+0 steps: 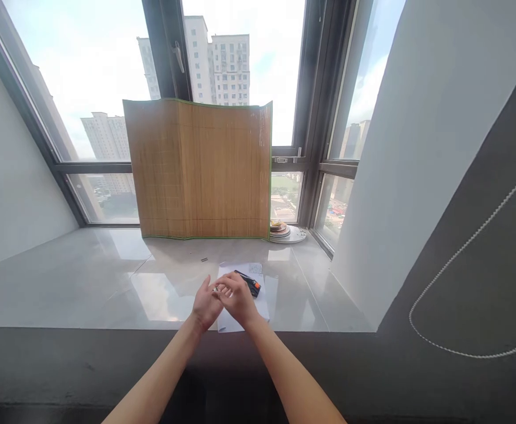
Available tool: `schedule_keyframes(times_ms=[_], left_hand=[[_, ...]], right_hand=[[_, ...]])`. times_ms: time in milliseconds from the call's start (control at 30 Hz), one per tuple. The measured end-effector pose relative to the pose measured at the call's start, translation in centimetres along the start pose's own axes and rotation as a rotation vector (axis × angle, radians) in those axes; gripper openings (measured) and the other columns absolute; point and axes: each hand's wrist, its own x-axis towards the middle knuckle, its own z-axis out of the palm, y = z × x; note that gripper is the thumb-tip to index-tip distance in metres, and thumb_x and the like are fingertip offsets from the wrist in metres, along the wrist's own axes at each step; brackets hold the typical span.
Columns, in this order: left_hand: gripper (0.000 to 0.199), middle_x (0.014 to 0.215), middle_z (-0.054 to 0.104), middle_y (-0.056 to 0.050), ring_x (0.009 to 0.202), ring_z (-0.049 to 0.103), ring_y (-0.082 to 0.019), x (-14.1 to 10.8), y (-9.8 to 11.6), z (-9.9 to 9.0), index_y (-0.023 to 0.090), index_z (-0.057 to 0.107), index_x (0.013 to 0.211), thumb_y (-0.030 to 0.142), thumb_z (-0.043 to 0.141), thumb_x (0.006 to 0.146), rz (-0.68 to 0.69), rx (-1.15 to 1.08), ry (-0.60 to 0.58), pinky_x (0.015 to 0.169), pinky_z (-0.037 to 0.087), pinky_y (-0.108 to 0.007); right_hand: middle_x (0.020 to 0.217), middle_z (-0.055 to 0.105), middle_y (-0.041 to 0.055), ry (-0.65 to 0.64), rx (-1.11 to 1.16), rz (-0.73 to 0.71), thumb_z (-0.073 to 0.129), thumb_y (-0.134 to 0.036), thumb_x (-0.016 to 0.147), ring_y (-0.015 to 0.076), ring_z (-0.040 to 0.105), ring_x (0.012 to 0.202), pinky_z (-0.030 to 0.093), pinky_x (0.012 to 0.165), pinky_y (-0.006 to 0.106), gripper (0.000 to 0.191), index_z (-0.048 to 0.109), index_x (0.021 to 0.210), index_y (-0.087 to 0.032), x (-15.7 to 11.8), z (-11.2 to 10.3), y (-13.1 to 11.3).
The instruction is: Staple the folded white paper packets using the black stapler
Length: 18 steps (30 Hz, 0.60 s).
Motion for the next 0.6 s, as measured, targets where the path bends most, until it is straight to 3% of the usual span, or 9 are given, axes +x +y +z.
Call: schedule_keyframes(times_ms=[100,233,367,433,500,533,600], left_hand=[[0.052,0.13,0.073,-0.021,0.13,0.069,-0.031,-0.3,-0.6,1.0,0.014,0.07,0.117,0.054,0.037,0.112,0.019,0.054,-0.084,0.113,0.058,-0.049],[0.05,0.131,0.074,-0.019,0.126,0.07,-0.029,-0.9,-1.0,1.4,0.016,0.071,0.112,0.055,0.039,0.111,0.039,0.087,-0.129,0.118,0.053,-0.049],[0.053,0.134,0.072,-0.018,0.125,0.069,-0.031,-0.6,-0.5,1.0,0.018,0.068,0.119,0.063,0.042,0.109,0.109,0.258,-0.206,0.117,0.05,-0.051],[0.055,0.137,0.071,-0.017,0.13,0.066,-0.033,0.3,0.7,-0.3,0.021,0.067,0.123,0.067,0.043,0.106,0.277,0.535,-0.218,0.118,0.048,-0.055],[0.047,0.14,0.069,-0.017,0.139,0.06,-0.036,1.4,2.3,-2.4,0.021,0.068,0.123,0.06,0.048,0.106,0.52,1.04,-0.117,0.123,0.04,-0.058],[0.042,0.143,0.067,-0.019,0.145,0.054,-0.038,2.0,3.1,-3.8,0.02,0.069,0.122,0.054,0.051,0.104,0.601,1.349,0.009,0.127,0.034,-0.061],[0.045,0.156,0.057,-0.025,0.157,0.038,-0.044,3.0,4.1,-6.6,0.013,0.069,0.132,0.041,0.049,0.102,0.604,1.859,0.31,0.129,0.021,-0.07]], right_hand=[[0.098,0.078,0.0058,0.007,0.031,0.007,0.072,-0.014,0.087,0.026,0.073,0.097,0.061,0.092,0.041,0.017,0.08,0.091,-0.029,-0.5,0.6,-0.7],[0.091,0.079,0.0042,0.117,0.1,0.145,0.074,-0.016,0.082,0.0245,0.074,0.084,0.062,0.083,0.039,0.013,0.078,0.089,-0.027,-1.1,0.7,-0.5],[0.088,0.08,0.0033,0.157,0.183,0.176,0.073,-0.02,0.083,0.0226,0.073,0.08,0.061,0.079,0.037,0.008,0.076,0.086,-0.026,-1.2,0.9,-0.9],[0.088,0.08,0.0038,0.189,0.179,0.177,0.074,-0.023,0.085,0.0213,0.072,0.079,0.06,0.076,0.034,0.002,0.076,0.085,-0.025,-0.9,0.1,-0.2],[0.09,0.079,0.0052,0.239,0.098,0.171,0.073,-0.026,0.087,0.0212,0.072,0.082,0.058,0.077,0.033,0.006,0.076,0.082,-0.024,-0.3,-1.8,1.9],[0.092,0.079,0.006,0.269,0.027,0.178,0.072,-0.026,0.088,0.0217,0.073,0.086,0.057,0.079,0.033,0.009,0.075,0.079,-0.023,-0.1,-3.2,3.6],[0.088,0.078,0.0058,0.299,-0.143,0.258,0.068,-0.023,0.085,0.0224,0.072,0.084,0.056,0.08,0.034,0.013,0.074,0.073,-0.023,0.4,-6.2,7.9]])
